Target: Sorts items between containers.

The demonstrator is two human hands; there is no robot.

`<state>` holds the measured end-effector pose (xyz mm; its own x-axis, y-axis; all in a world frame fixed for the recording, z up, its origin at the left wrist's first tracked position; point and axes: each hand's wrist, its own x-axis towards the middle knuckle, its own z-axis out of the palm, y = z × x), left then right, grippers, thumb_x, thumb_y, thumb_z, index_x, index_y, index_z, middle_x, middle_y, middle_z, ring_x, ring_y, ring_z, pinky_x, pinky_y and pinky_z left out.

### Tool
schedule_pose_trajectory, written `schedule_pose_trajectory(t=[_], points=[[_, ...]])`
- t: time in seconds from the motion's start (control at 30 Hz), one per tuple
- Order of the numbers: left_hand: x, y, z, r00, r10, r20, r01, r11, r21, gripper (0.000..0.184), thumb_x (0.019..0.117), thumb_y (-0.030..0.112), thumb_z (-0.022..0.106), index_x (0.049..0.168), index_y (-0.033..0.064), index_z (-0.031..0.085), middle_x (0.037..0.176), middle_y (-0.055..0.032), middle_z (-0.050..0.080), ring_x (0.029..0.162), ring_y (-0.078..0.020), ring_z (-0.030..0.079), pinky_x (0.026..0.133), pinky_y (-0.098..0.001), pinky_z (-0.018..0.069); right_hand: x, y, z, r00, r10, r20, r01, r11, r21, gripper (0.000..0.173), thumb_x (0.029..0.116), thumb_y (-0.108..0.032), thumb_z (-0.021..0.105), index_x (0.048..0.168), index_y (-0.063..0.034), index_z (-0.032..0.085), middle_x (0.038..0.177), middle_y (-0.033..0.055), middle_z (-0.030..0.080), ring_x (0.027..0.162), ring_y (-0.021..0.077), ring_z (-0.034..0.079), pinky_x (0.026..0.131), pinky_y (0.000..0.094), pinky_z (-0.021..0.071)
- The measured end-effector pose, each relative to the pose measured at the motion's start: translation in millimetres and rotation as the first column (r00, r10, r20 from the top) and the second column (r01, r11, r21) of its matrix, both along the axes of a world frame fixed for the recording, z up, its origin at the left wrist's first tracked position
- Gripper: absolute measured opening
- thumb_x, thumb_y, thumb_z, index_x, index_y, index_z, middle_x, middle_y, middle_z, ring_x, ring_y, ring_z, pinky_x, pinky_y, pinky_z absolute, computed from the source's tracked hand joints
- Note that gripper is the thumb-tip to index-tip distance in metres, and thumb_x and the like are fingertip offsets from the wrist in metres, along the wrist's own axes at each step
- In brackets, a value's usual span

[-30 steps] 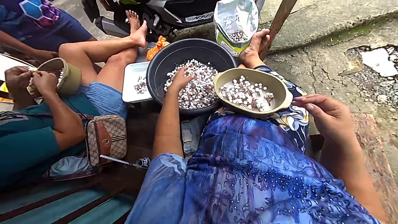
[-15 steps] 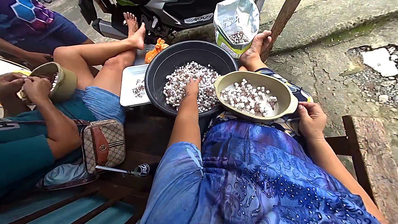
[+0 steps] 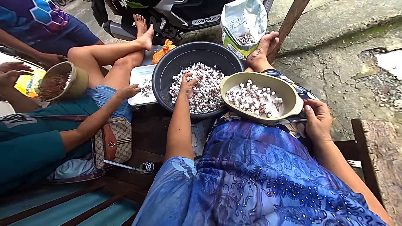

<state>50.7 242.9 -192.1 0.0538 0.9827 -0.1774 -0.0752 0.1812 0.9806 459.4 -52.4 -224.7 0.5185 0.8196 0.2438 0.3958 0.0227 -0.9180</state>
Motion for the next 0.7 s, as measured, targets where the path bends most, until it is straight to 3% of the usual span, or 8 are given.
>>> schedule_pose_trajectory(t=[0.07, 0.13, 0.23, 0.37, 0.47, 0.53, 0.6, 0.7], points=[[6, -13, 9, 0.986, -0.046, 0.157, 0.054, 0.997, -0.048, 0.046, 0.0975, 0.002, 0.061, 0.136, 0.018, 0.04, 0.101, -0.0071, 0.061, 0.077, -0.0147, 0.063, 0.066, -0.0317, 0.0546, 1, 4, 5, 0.999, -0.013, -0.031, 0.012, 1.0, -0.016, 0.046, 0.1045, -0.026, 0.049, 0.138, 0.005, 0.05, 0.122, 0.0159, 0.061, 0.092, 0.0052, 0.062, 0.085, 0.0231, 0.0519], [21, -28, 22, 0.964, -0.122, 0.236, 0.138, 0.989, -0.055, 0.038, 0.0999, 0.002, 0.056, 0.131, 0.0198, 0.042, 0.096, -0.0033, 0.062, 0.074, -0.0122, 0.063, 0.065, -0.0288, 0.0555, 1, 12, 19, 0.998, -0.051, -0.027, 0.05, 0.999, -0.02, 0.045, 0.1041, -0.026, 0.05, 0.138, 0.0031, 0.049, 0.118, 0.0147, 0.062, 0.088, 0.0071, 0.064, 0.082, 0.0266, 0.0545], [52, -42, 40, 0.896, -0.308, 0.32, 0.324, 0.946, 0.003, 0.037, 0.099, 0.0, 0.054, 0.127, 0.021, 0.043, 0.097, -0.0017, 0.065, 0.078, -0.0133, 0.067, 0.069, -0.0305, 0.0585, -4, 33, 49, 0.998, -0.014, 0.067, 0.011, 0.998, 0.054, 0.044, 0.1045, -0.023, 0.048, 0.135, 0.008, 0.05, 0.136, 0.0241, 0.054, 0.11, 0.02, 0.064, 0.097, 0.0364, 0.0531], [110, -59, 55, 0.75, -0.569, 0.337, 0.572, 0.814, 0.102, 0.042, 0.0931, -0.002, 0.058, 0.125, 0.0193, 0.043, 0.101, -0.0012, 0.067, 0.085, -0.0143, 0.069, 0.074, -0.032, 0.0603, -30, 75, 93, 0.975, 0.167, 0.146, -0.186, 0.974, 0.129, 0.035, 0.1009, -0.014, 0.055, 0.126, 0.0105, 0.058, 0.137, 0.0269, 0.054, 0.113, 0.0229, 0.063, 0.095, 0.0341, 0.0548], [154, -77, 51, 0.703, -0.601, 0.38, 0.625, 0.777, 0.073, 0.039, 0.0953, -0.003, 0.055, 0.125, 0.0194, 0.044, 0.1, -0.0006, 0.066, 0.083, -0.0131, 0.068, 0.074, -0.0312, 0.0598, -57, 102, 103, 0.951, 0.259, -0.171, -0.26, 0.965, 0.014, 0.043, 0.103, -0.016, 0.055, 0.142, 0.0014, 0.048, 0.141, 0.02, 0.053, 0.109, 0.0216, 0.066, 0.091, 0.0382, 0.058], [173, -83, 40, 0.727, -0.559, 0.398, 0.602, 0.799, 0.024, 0.037, 0.0969, -0.003, 0.053, 0.126, 0.0192, 0.044, 0.099, -0.0021, 0.065, 0.083, -0.0143, 0.067, 0.073, -0.033, 0.0596, -66, 115, 96, 0.879, 0.23, -0.417, -0.285, 0.956, -0.073, 0.048, 0.1083, -0.024, 0.047, 0.151, -0.0053, 0.038, 0.148, 0.0171, 0.049, 0.118, 0.0259, 0.064, 0.094, 0.044, 0.0571], [180, -85, 29, 0.759, -0.527, 0.382, 0.577, 0.816, -0.022, 0.039, 0.0982, -0.002, 0.053, 0.13, 0.0173, 0.044, 0.101, -0.0038, 0.063, 0.084, -0.0152, 0.066, 0.074, -0.034, 0.0585, -67, 121, 80, 0.854, 0.185, -0.487, -0.29, 0.945, -0.149, 0.049, 0.1104, -0.032, 0.043, 0.152, -0.0069, 0.038, 0.147, 0.017, 0.051, 0.121, 0.0275, 0.062, 0.096, 0.0465, 0.0542], [178, -86, 20, 0.771, -0.517, 0.373, 0.577, 0.814, -0.064, 0.036, 0.0985, -0.001, 0.053, 0.128, 0.0172, 0.044, 0.1, -0.0038, 0.064, 0.083, -0.0144, 0.066, 0.073, -0.0323, 0.0582, -60, 118, 55, 0.879, 0.165, -0.447, -0.29, 0.93, -0.227, 0.045, 0.1112, -0.033, 0.041, 0.144, -0.0031, 0.048, 0.138, 0.0194, 0.057, 0.115, 0.0262, 0.064, 0.096, 0.0434, 0.0533]])
